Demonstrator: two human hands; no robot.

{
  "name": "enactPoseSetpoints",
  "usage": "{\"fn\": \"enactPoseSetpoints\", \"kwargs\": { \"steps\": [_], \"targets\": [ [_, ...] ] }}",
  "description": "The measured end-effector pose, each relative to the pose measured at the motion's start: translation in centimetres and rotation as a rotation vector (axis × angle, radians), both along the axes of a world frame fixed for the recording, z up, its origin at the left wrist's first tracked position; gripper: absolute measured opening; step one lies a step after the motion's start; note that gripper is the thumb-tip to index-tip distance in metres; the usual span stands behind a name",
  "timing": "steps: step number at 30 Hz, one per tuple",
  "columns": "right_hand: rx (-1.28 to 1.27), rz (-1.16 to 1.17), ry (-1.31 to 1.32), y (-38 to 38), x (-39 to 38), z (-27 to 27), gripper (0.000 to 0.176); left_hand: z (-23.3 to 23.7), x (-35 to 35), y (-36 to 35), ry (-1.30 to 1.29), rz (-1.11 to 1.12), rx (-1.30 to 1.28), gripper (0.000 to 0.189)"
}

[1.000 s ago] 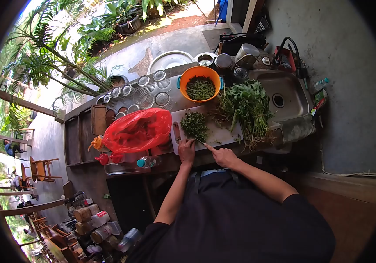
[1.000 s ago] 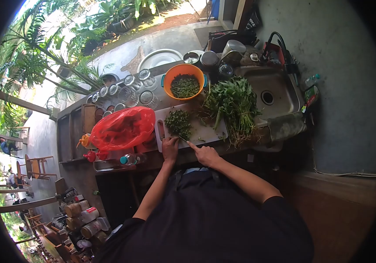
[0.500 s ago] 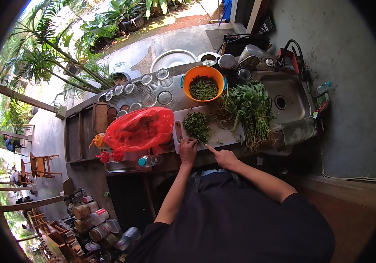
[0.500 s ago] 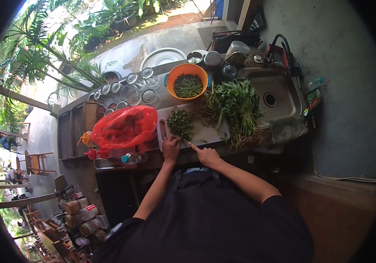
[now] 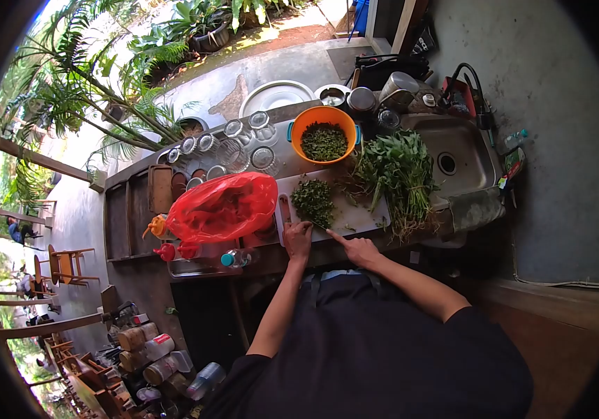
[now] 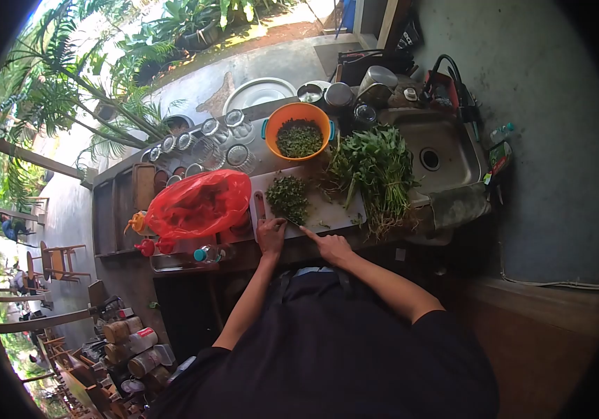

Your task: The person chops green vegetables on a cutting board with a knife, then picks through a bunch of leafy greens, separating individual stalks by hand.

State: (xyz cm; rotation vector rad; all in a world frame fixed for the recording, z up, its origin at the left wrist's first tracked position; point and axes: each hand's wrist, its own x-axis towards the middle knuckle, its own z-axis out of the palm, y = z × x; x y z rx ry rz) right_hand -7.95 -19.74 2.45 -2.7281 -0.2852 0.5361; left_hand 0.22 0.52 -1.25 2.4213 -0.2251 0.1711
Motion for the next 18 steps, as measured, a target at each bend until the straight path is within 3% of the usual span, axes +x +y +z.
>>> {"fn": "enactPoseSetpoints", "kwargs": {
  "steps": [8,18],
  "targets": [
    [0.002,-0.037,0.089,-1.0,-0.5,2.9,0.077,-0.2,-0.2,0.5,-0.067,-0.125,0.147,0.013],
    [0.054,-0.047,0.085,1.0,-0.1,4.2,0.072,-0.9,-0.3,0.6,-0.055,-0.109,0.109,0.013]
  ]
}}
